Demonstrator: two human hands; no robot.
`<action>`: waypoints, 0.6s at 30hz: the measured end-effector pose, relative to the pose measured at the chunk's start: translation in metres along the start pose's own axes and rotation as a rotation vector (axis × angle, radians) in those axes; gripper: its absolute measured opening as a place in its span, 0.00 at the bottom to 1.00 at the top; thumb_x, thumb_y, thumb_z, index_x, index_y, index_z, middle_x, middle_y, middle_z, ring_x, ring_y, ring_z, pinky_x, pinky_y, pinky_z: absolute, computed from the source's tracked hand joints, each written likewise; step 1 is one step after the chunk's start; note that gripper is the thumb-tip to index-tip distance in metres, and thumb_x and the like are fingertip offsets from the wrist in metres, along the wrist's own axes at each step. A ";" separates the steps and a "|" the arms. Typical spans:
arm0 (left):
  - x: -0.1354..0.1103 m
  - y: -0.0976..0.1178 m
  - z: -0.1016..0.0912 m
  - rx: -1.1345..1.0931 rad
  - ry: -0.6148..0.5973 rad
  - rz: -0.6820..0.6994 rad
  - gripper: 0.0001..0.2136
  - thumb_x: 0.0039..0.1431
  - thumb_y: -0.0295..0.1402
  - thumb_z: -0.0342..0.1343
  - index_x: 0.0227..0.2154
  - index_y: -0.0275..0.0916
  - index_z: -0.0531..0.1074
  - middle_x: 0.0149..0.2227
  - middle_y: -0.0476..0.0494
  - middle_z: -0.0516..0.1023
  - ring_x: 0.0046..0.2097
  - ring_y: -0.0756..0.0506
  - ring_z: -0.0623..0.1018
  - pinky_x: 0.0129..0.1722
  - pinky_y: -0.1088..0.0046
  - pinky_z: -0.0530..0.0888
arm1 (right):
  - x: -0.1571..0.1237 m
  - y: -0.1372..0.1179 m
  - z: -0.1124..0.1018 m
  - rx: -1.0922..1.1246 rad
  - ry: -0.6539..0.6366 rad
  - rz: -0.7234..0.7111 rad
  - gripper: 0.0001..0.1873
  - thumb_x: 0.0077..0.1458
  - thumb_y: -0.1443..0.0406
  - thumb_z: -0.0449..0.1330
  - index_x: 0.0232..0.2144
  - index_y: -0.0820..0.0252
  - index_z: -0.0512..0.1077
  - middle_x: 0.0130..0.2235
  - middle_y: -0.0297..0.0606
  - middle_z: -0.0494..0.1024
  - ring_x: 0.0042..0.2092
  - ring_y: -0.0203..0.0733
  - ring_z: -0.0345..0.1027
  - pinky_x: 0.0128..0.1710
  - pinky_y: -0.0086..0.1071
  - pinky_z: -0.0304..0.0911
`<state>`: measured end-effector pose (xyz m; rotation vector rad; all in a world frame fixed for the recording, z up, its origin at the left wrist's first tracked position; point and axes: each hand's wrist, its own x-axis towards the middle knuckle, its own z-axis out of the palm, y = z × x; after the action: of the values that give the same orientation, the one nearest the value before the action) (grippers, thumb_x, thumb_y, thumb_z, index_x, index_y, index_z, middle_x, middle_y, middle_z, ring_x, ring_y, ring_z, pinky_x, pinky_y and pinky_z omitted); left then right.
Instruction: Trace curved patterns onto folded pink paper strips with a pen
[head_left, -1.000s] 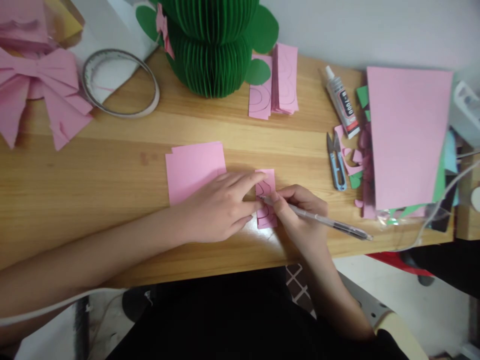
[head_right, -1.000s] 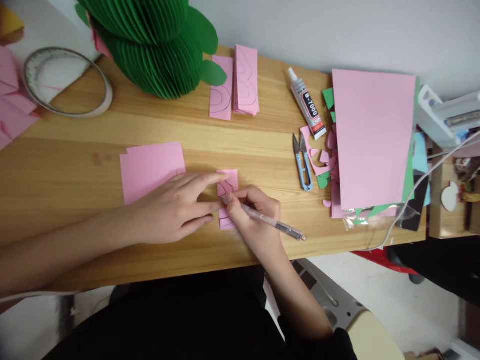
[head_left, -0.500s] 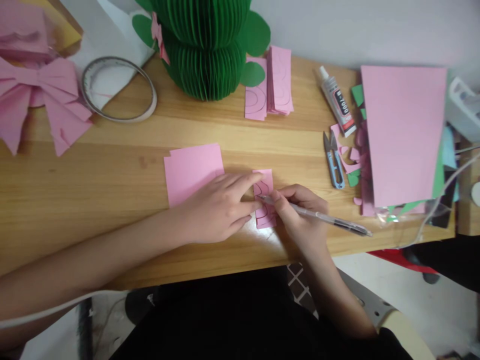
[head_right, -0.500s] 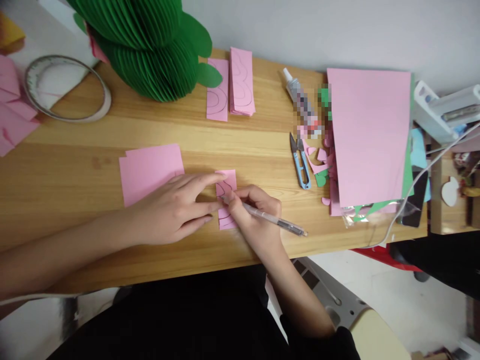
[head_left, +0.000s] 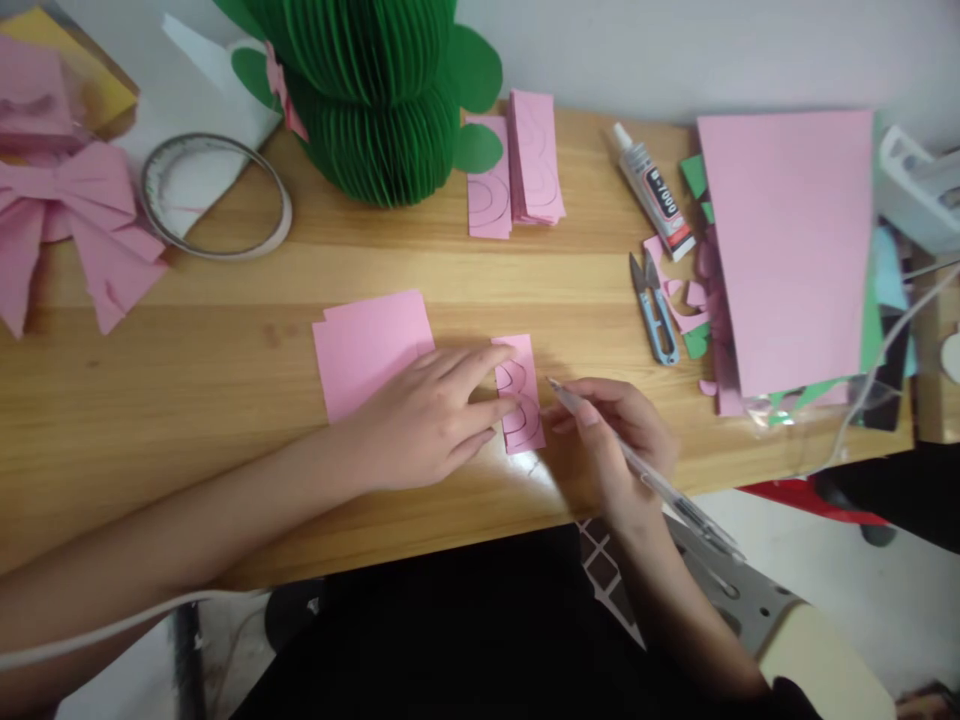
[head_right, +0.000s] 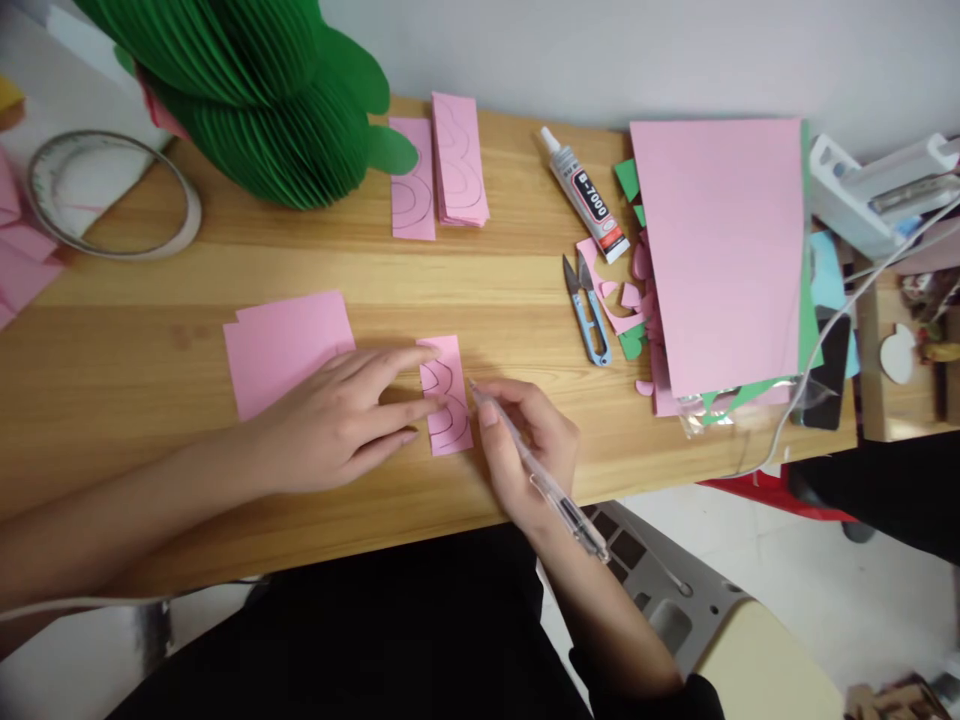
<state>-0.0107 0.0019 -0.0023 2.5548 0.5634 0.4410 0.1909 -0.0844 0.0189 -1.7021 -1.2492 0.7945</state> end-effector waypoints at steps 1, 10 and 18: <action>0.000 0.000 0.000 0.012 0.005 0.008 0.13 0.69 0.30 0.47 0.47 0.37 0.77 0.61 0.29 0.67 0.59 0.33 0.72 0.51 0.52 0.74 | -0.003 0.000 -0.002 -0.034 -0.021 -0.025 0.08 0.63 0.61 0.58 0.41 0.56 0.76 0.33 0.36 0.83 0.32 0.40 0.77 0.32 0.34 0.73; 0.001 0.007 0.002 0.203 0.088 0.073 0.12 0.69 0.29 0.47 0.46 0.34 0.75 0.55 0.31 0.74 0.58 0.36 0.74 0.53 0.58 0.74 | -0.018 0.013 -0.005 -0.533 -0.108 -0.588 0.15 0.66 0.61 0.54 0.49 0.61 0.75 0.39 0.43 0.84 0.45 0.49 0.75 0.43 0.42 0.68; 0.001 0.018 0.004 0.406 0.139 0.103 0.10 0.66 0.24 0.49 0.43 0.32 0.76 0.48 0.34 0.79 0.53 0.38 0.77 0.53 0.60 0.73 | -0.020 0.022 -0.003 -0.620 -0.056 -0.691 0.16 0.68 0.62 0.52 0.52 0.61 0.72 0.36 0.38 0.84 0.42 0.45 0.74 0.43 0.38 0.61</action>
<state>-0.0020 -0.0138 0.0038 2.9673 0.6254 0.5952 0.1964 -0.1072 0.0000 -1.5132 -2.1025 0.0280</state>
